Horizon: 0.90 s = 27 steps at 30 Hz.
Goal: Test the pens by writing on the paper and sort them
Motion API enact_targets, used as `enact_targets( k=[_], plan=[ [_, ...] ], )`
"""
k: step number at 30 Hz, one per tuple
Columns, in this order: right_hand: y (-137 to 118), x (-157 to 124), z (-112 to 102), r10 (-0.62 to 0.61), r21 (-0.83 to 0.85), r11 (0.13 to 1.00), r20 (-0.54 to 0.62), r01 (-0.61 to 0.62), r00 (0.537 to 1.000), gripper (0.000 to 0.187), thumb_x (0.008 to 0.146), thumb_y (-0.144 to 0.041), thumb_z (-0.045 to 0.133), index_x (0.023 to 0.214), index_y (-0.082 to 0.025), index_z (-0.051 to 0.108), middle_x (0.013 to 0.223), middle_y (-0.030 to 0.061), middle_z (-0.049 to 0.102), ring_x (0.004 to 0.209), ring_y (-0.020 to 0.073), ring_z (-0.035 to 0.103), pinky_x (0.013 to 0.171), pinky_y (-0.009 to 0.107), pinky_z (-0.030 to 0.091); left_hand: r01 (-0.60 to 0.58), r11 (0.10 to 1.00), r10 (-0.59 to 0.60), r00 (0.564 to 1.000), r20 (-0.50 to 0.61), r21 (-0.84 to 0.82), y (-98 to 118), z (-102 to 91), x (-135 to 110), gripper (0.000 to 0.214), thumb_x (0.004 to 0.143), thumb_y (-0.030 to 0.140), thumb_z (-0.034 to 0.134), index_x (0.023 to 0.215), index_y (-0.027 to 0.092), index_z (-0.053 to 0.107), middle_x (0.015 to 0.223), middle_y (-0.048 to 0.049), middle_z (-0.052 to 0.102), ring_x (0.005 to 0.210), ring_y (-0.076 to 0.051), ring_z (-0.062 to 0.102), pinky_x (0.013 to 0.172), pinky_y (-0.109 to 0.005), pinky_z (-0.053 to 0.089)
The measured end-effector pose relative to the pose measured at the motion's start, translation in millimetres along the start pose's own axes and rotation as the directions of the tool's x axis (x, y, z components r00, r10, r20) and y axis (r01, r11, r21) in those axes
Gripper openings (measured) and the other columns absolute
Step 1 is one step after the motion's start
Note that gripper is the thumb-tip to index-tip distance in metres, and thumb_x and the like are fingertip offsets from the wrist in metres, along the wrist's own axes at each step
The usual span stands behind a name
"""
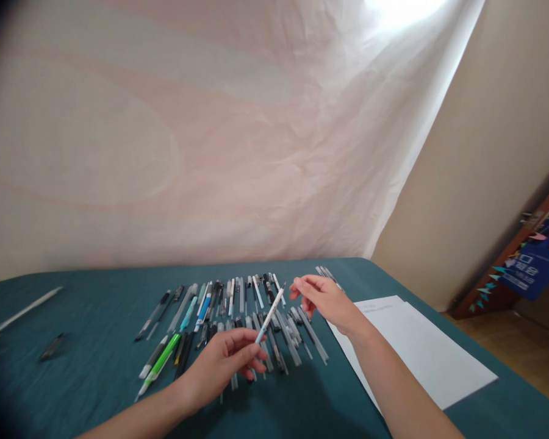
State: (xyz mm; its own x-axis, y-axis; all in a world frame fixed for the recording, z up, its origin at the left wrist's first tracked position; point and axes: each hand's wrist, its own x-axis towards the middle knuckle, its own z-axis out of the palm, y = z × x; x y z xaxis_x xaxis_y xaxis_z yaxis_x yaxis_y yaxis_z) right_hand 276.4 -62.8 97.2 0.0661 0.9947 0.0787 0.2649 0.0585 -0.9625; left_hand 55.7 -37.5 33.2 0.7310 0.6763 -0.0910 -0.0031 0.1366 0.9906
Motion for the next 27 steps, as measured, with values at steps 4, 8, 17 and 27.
enact_targets(
  k=[4,8,17,27],
  plan=[
    [24,9,-16,0.078,-0.218,0.973,-0.016,-0.079,0.997,0.031,0.076,-0.045,0.052,0.080,-0.016,0.058,0.077,0.0032,0.062,0.051,0.0075,0.050,0.044,0.019,0.042,0.004,1.000,-0.004,1.000,-0.006,-0.011,0,-1.3,0,0.033,0.072,0.039,0.057,0.092,0.012,0.055,0.080,-0.0072,0.064,0.068,-0.017,0.062,0.058,-0.027,0.046],
    [60,18,-27,0.239,-0.476,0.853,-0.005,-0.212,0.971,0.020,0.075,-0.034,0.054,0.074,-0.014,0.056,0.067,0.0027,0.062,0.051,0.0087,0.052,0.040,0.017,0.041,0.015,1.000,-0.015,1.000,-0.017,0.004,3,-0.7,0,0.034,0.072,0.039,0.058,0.092,0.012,0.055,0.080,-0.0073,0.064,0.069,-0.017,0.062,0.059,-0.027,0.046],
    [99,27,-32,0.329,-0.558,0.775,-0.047,-0.298,0.943,0.012,0.071,-0.026,0.055,0.068,-0.014,0.055,0.055,0.0010,0.058,0.045,0.0091,0.053,0.038,0.016,0.041,0.010,1.000,-0.009,1.000,-0.010,0.021,2,-0.9,0,0.031,0.074,0.037,0.056,0.090,0.011,0.055,0.081,-0.0078,0.063,0.070,-0.017,0.062,0.059,-0.028,0.047],
    [113,30,-33,0.338,-0.668,0.676,-0.095,-0.311,0.936,0.007,0.057,-0.014,0.055,0.051,-0.015,0.058,0.038,-0.0011,0.051,0.037,0.0113,0.050,0.037,0.019,0.036,0.020,0.999,-0.020,1.000,-0.020,0.034,2,0.5,0,0.027,0.074,0.035,0.055,0.088,0.011,0.055,0.081,-0.0084,0.063,0.069,-0.018,0.062,0.058,-0.027,0.046]
  ],
)
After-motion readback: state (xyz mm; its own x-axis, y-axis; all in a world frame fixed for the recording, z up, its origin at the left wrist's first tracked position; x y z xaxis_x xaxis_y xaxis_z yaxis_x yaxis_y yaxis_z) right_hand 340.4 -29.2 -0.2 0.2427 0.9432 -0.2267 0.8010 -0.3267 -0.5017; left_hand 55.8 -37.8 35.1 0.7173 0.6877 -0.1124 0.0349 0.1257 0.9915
